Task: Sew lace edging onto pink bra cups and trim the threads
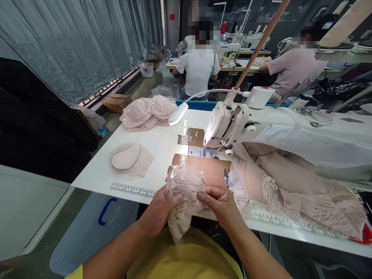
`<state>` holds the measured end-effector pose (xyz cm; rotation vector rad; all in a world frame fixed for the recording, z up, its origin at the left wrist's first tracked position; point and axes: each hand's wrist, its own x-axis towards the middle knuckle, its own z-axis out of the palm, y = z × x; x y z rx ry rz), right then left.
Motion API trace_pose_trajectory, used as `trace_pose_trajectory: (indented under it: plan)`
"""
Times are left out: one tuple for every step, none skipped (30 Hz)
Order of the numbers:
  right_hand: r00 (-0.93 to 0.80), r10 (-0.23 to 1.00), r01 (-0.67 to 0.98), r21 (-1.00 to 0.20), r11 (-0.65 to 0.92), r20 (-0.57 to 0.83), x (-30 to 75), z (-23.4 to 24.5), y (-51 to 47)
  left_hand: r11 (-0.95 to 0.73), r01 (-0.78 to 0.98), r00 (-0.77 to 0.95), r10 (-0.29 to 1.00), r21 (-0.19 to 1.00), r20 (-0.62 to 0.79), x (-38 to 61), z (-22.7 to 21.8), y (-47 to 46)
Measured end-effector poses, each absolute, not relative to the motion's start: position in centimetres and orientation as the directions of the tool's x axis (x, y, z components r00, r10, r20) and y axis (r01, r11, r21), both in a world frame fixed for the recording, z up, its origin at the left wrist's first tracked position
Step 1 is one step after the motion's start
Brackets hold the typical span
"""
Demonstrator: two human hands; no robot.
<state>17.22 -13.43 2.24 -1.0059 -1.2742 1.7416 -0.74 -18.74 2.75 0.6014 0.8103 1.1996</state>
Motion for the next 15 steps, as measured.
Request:
trace_pose_trajectory:
  plan:
    - [-0.404, 0.9, -0.13, -0.964, -0.233, -0.163, 17.2, 2.1, -13.5, 0.274, -0.624, 0.095, 0.956, 0.732, -0.278, -0.4, 2.7, -18.6]
    - [-0.387, 0.909, -0.157, -0.96, -0.231, -0.156, 17.3, 2.0, -13.5, 0.277, -0.682, 0.045, 0.94, 0.676, -0.34, -0.2, 2.7, -18.5]
    - [-0.367, 0.918, -0.19, -0.955, -0.229, -0.147, 17.3, 1.9, -13.6, 0.281, -0.735, 0.014, 0.916, 0.617, -0.401, -0.1, 2.7, -18.2]
    - [-0.351, 0.926, -0.226, -0.948, -0.225, -0.136, 17.4, 1.8, -13.6, 0.288, -0.779, 0.005, 0.89, 0.556, -0.455, -0.1, 2.6, -18.0]
    - [-0.337, 0.933, -0.264, -0.938, -0.224, -0.128, 17.4, 1.7, -13.6, 0.303, -0.813, 0.02, 0.867, 0.496, -0.497, -0.1, 2.6, -17.8]
    - [-0.329, 0.936, -0.303, -0.925, -0.23, -0.125, 17.4, 1.7, -13.7, 0.322, -0.838, 0.048, 0.848, 0.44, -0.528, -0.2, 2.6, -17.6]
    - [-0.322, 0.938, -0.342, -0.909, -0.239, -0.125, 17.5, 1.7, -13.7, 0.337, -0.855, 0.078, 0.835, 0.394, -0.544, -0.3, 2.5, -17.5]
    - [-0.31, 0.942, -0.38, -0.892, -0.244, -0.126, 17.5, 1.8, -13.7, 0.341, -0.866, 0.099, 0.834, 0.365, -0.542, -0.5, 2.5, -17.4]
    - [-0.292, 0.948, -0.413, -0.878, -0.243, -0.124, 17.5, 1.8, -13.7, 0.334, -0.874, 0.112, 0.846, 0.354, -0.521, -0.6, 2.5, -17.5]
    - [-0.271, 0.956, -0.436, -0.87, -0.229, -0.116, 17.5, 1.8, -13.8, 0.321, -0.878, 0.121, 0.867, 0.356, -0.483, -0.7, 2.5, -17.7]
    - [-0.249, 0.963, -0.444, -0.872, -0.205, -0.1, 17.5, 1.8, -13.8, 0.306, -0.877, 0.13, 0.894, 0.371, -0.429, -0.7, 2.5, -17.9]
    - [-0.229, 0.97, -0.432, -0.885, -0.172, -0.077, 17.4, 1.8, -13.8, 0.294, -0.87, 0.144, 0.919, 0.396, -0.368, -0.6, 2.5, -18.1]
    - [-0.211, 0.976, -0.406, -0.904, -0.138, -0.054, 17.3, 1.7, -13.8, 0.295, -0.854, 0.168, 0.936, 0.427, -0.31, -0.4, 2.5, -18.4]
    - [-0.21, 0.977, -0.369, -0.922, -0.116, -0.038, 17.2, 1.6, -13.9, 0.31, -0.828, 0.198, 0.941, 0.467, -0.274, 0.0, 2.5, -18.8]
    - [-0.226, 0.974, -0.337, -0.935, -0.113, -0.037, 16.9, 1.5, -13.9, 0.329, -0.794, 0.22, 0.939, 0.512, -0.263, 0.4, 2.5, -19.0]
